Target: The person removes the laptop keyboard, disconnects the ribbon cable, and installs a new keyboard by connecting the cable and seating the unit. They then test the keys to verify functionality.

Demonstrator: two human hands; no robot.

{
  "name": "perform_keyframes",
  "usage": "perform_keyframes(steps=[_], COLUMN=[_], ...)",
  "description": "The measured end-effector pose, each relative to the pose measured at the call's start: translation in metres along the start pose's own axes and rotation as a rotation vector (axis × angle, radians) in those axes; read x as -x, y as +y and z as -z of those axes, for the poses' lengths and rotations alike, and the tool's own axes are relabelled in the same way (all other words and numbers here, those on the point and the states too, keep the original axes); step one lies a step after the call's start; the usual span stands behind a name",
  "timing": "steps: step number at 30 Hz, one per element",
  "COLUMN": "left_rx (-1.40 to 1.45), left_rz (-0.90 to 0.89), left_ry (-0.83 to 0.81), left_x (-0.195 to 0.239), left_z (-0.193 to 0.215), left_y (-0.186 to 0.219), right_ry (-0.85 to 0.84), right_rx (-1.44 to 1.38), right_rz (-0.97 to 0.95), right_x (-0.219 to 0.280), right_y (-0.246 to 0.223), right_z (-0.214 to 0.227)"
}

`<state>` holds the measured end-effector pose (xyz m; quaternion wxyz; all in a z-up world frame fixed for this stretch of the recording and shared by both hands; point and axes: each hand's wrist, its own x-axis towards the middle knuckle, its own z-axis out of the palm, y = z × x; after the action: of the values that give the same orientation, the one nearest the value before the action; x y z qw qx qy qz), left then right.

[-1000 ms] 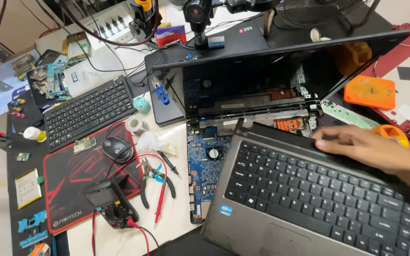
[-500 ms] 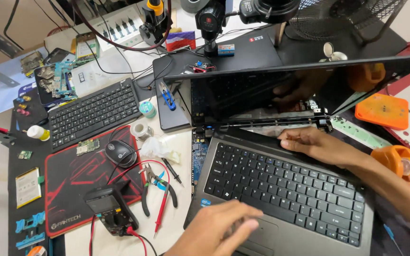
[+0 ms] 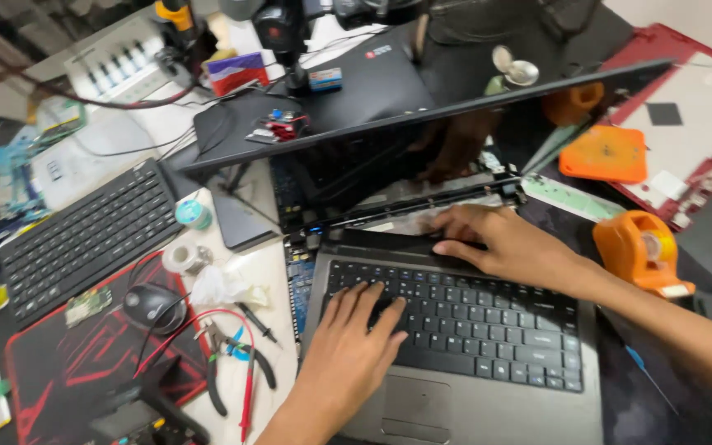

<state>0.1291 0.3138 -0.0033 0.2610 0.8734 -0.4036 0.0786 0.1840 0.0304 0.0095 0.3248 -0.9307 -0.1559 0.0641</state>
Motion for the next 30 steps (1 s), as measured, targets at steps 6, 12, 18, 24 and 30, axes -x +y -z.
perform_keyframes(steps=[6,12,18,24,30], left_rx=[-0.193,-0.208,-0.237,-0.084,0.105], left_rz=[-0.048,-0.161,-0.295,-0.602,-0.987], left_ry=[-0.099,-0.134,-0.189,-0.254,-0.358], left_x=[-0.023,-0.055,-0.094,-0.145,-0.171], left_z=[-0.010,-0.019,-0.033,-0.062,-0.115], left_y=[-0.004,0.000,0.029,0.105,0.215], right_ry=[0.238,0.496,0.956,1.090,1.254], right_rx=[-0.043,0.213,0.295,0.412,0.407], right_rz=[0.089,-0.051,-0.587,-0.859,-0.930], right_x=[0.070,0.194,0.304,0.372,0.401], right_y=[-0.030,-0.007,0.010,0.017,0.030], right_z=[0.024,0.007,-0.002,-0.007,-0.006])
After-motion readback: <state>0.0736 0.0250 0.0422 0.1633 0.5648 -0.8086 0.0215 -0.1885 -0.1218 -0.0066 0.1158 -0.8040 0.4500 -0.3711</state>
